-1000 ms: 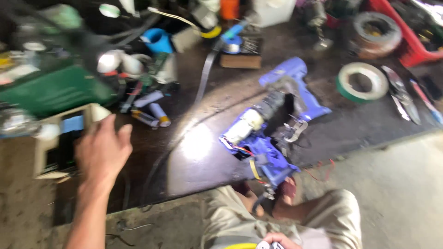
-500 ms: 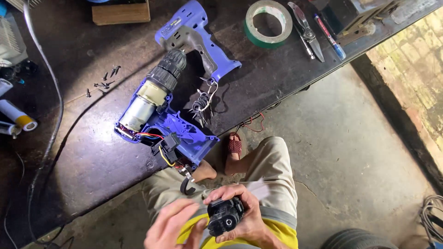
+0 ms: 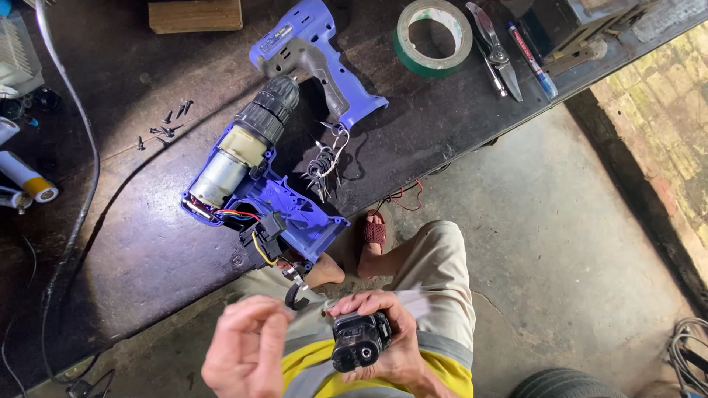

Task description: Repairing a cordless power drill by inspecting and manipulating internal wiring and components

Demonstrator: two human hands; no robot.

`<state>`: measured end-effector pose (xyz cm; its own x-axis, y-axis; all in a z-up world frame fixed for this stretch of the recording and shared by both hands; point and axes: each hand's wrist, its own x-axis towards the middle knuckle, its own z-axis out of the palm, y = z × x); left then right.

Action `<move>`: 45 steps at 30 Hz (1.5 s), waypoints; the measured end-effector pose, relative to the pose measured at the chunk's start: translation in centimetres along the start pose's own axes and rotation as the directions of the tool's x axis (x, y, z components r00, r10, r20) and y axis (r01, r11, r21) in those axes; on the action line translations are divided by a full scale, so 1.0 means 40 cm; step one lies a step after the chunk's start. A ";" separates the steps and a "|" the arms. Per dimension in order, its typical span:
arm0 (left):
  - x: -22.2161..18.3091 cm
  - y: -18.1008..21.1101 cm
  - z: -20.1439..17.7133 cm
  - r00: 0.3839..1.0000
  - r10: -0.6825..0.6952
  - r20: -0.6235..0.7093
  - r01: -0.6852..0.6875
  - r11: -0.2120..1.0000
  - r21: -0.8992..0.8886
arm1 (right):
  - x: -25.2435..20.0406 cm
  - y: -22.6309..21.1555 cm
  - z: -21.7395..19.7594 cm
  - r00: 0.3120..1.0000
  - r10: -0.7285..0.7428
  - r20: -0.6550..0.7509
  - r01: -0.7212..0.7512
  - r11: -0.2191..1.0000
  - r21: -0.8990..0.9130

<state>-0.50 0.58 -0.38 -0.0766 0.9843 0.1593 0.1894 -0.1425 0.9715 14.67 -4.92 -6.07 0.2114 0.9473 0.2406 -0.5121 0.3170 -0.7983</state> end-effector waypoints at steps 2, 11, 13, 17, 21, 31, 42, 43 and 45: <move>0.008 -0.025 -0.005 0.995 -0.065 -0.080 0.053 0.987 -0.151 | -0.007 -0.002 -0.005 1.000 0.005 -0.007 -0.005 1.000 -0.012; 0.105 0.015 -0.016 0.986 -0.165 0.027 0.168 0.970 -0.176 | -0.008 0.014 0.005 0.996 -0.089 -0.001 0.089 0.996 -0.019; 0.106 0.007 -0.009 0.989 -0.135 0.068 0.143 0.980 -0.136 | -0.024 0.017 -0.007 0.994 -0.039 -0.099 0.038 0.999 -0.013; 0.081 0.013 0.007 0.990 -0.128 0.060 0.133 0.987 -0.088 | -0.022 0.026 -0.041 0.995 -0.080 -0.065 0.079 0.997 -0.014; 0.058 0.011 0.039 0.938 -0.344 0.042 0.342 0.903 -0.261 | -0.014 0.026 -0.047 0.991 -0.133 -0.006 0.133 0.991 -0.016; 0.071 -0.013 0.036 0.880 0.469 -0.081 -0.423 0.848 0.319 | -0.035 -0.029 -0.033 0.934 -0.106 -0.341 -0.162 0.725 -0.669; 0.073 -0.032 -0.001 0.974 0.164 0.158 -0.190 0.968 0.167 | 0.051 -0.012 0.073 0.851 -0.523 0.039 0.159 0.186 -0.970; 0.074 -0.035 -0.002 0.967 0.211 0.140 -0.233 0.958 0.166 | 0.053 -0.008 0.077 0.843 -0.534 0.072 0.177 0.149 -0.973; 0.085 -0.008 -0.006 0.968 0.197 0.157 -0.216 0.969 0.116 | 0.059 -0.006 0.084 0.833 -0.547 0.084 0.190 0.139 -0.972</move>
<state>-1.05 3.95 -0.13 0.1172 0.9408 0.3180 0.3140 -0.3389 0.8869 12.50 -2.61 -3.46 0.3859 0.6196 0.6835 0.7783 0.1792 -0.6018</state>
